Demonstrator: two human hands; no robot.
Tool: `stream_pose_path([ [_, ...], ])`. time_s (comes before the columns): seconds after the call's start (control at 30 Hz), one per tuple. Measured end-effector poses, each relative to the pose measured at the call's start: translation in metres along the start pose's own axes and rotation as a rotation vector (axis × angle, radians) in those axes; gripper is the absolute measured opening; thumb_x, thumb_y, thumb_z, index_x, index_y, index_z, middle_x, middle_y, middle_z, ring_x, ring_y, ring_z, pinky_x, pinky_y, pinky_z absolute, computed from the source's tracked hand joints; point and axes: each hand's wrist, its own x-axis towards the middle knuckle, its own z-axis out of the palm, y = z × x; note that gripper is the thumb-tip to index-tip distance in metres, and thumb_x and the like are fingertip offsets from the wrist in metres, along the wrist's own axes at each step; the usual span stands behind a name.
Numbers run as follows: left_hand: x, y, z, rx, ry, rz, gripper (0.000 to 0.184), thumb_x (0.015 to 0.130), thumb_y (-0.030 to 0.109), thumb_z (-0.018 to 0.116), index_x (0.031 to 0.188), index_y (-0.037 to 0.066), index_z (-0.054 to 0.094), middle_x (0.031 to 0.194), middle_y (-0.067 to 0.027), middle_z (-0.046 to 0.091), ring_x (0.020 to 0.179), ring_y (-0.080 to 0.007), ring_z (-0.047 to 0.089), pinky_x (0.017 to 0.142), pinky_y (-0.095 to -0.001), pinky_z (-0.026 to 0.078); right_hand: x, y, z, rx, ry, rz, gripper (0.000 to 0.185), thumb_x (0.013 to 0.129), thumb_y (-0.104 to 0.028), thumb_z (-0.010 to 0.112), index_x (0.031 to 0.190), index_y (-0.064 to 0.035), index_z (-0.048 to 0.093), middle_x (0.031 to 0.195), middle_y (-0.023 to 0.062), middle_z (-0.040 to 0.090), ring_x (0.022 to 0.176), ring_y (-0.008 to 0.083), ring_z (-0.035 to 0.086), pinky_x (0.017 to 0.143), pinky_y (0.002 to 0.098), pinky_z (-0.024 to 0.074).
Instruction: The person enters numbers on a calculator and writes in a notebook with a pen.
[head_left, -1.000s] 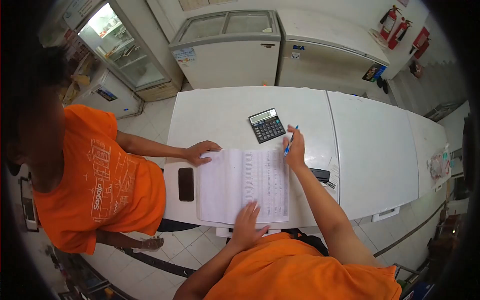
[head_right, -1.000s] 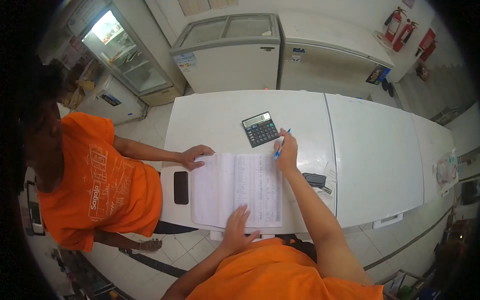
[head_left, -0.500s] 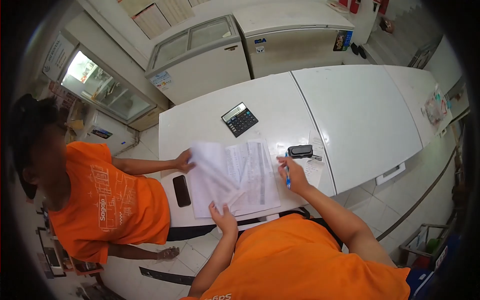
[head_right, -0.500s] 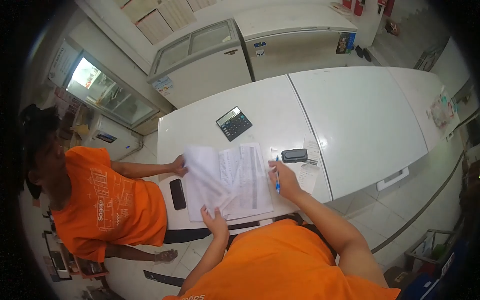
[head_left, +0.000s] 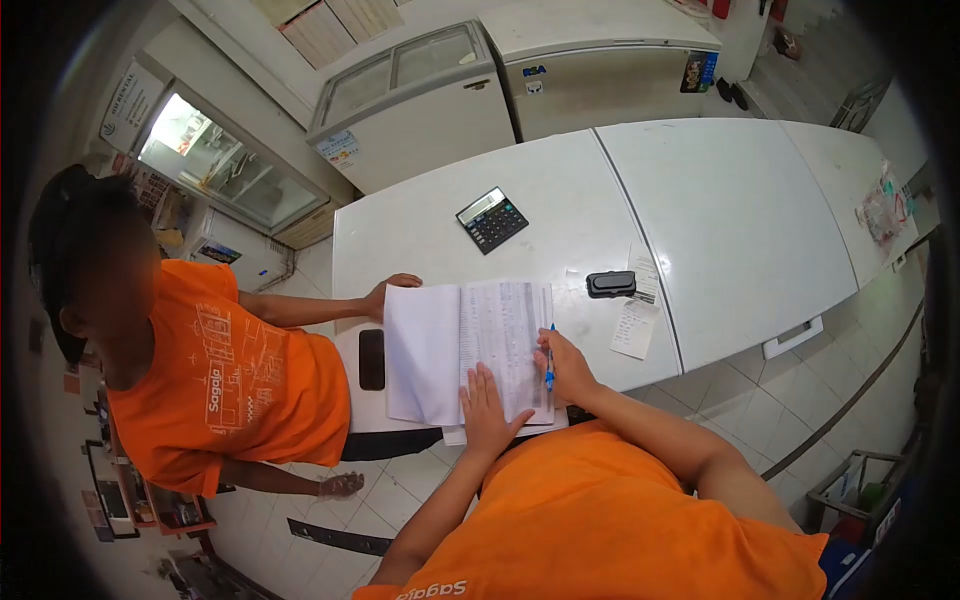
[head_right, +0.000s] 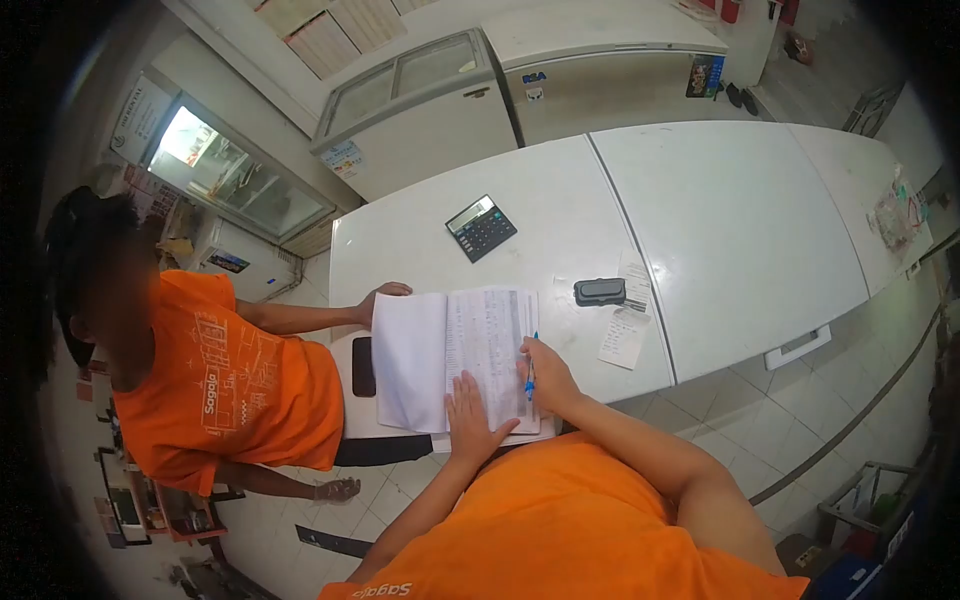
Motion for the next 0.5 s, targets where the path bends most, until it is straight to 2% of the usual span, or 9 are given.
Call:
stream_pose_path([
  [0.1,-0.001,-0.011,0.008,-0.01,-0.024,0.061,0.096,0.088,0.047,0.078,0.155,-0.009,0.037,0.163,-0.0299,0.035,0.155,-0.0454,0.029,0.121,-0.0623,0.026,-0.008,0.014,0.004,-0.011,0.084,-0.043,0.033,0.098,-0.013,0.065,0.126,0.0002,0.054,0.123,0.0261,0.066,0.107,0.0452,0.065,0.094,0.0477,0.0529],
  [0.2,0.0,-0.022,0.018,-0.148,0.031,0.086,0.076,0.095,0.033,0.073,0.151,-0.009,0.043,0.156,-0.0324,0.045,0.147,-0.0455,0.042,0.12,-0.054,0.033,-0.006,0.02,0.003,0.013,0.149,-0.061,0.033,0.098,-0.012,0.066,0.125,0.0001,0.053,0.125,0.0271,0.066,0.104,0.0452,0.067,0.092,0.0464,0.054],
  [0.23,-0.001,-0.024,0.012,-0.268,-0.01,-0.061,0.07,0.096,0.026,0.072,0.15,-0.008,0.044,0.154,-0.0323,0.046,0.145,-0.045,0.045,0.119,-0.0518,0.035,-0.005,0.019,0.003,0.03,0.169,-0.054,0.033,0.097,-0.012,0.066,0.125,0.0001,0.052,0.125,0.0274,0.066,0.103,0.0451,0.067,0.092,0.0461,0.0543],
  [0.27,-0.003,-0.029,0.002,-0.389,-0.053,-0.206,0.065,0.096,0.02,0.07,0.15,-0.008,0.045,0.153,-0.0322,0.048,0.144,-0.0444,0.047,0.118,-0.0497,0.038,-0.005,0.018,0.001,0.071,0.157,0.009,0.027,0.096,-0.01,0.069,0.114,-0.0006,0.051,0.132,0.0319,0.064,0.103,0.0414,0.07,0.093,0.043,0.0544],
  [0.3,-0.002,-0.031,-0.012,-0.508,-0.099,-0.351,0.06,0.097,0.013,0.068,0.149,-0.008,0.046,0.152,-0.0321,0.05,0.142,-0.0438,0.05,0.116,-0.0476,0.04,-0.004,0.017,-0.001,0.043,0.144,0.003,0.03,0.095,-0.011,0.071,0.115,-0.0006,0.051,0.131,0.0316,0.064,0.102,0.0407,0.07,0.092,0.043,0.0545],
  [0.37,-0.004,-0.035,-0.028,-0.461,0.262,-0.705,0.05,0.097,0.002,0.063,0.144,-0.009,0.048,0.146,-0.0289,0.056,0.133,-0.0439,0.056,0.112,-0.0455,0.043,-0.007,0.017,-0.005,-0.013,0.123,-0.002,0.034,0.092,-0.011,0.073,0.117,-0.0006,0.052,0.131,0.0309,0.064,0.101,0.0391,0.07,0.091,0.0428,0.0548],
  [0.43,-0.009,-0.066,-0.024,-0.732,0.801,-0.822,0.041,0.097,0.001,0.06,0.137,-0.006,0.055,0.137,-0.0256,0.06,0.124,-0.0421,0.059,0.107,-0.0439,0.045,-0.01,0.013,-0.008,-0.028,0.059,0.037,0.045,0.086,-0.011,0.078,0.122,-0.0004,0.053,0.136,0.029,0.061,0.106,0.0413,0.065,0.094,0.046,0.0522],
  [0.47,-0.014,-0.069,-0.021,-0.502,0.927,-0.78,0.041,0.096,0.002,0.061,0.136,-0.006,0.056,0.135,-0.0245,0.061,0.124,-0.0422,0.059,0.107,-0.0461,0.044,-0.012,0.012,-0.009,-0.037,0.026,0.056,0.051,0.083,-0.011,0.08,0.125,-0.0003,0.053,0.139,0.028,0.059,0.108,0.0425,0.062,0.095,0.0475,0.0509],
  [0.5,-0.014,-0.058,-0.033,-0.27,1.042,-0.728,0.041,0.095,0.002,0.062,0.135,-0.005,0.056,0.134,-0.0234,0.061,0.123,-0.0423,0.059,0.108,-0.0483,0.043,-0.012,0.012,-0.008,-0.114,-0.001,-0.017,0.054,0.081,-0.013,0.083,0.125,-0.0009,0.054,0.142,0.0271,0.057,0.112,0.0429,0.059,0.097,0.0486,0.049],
])
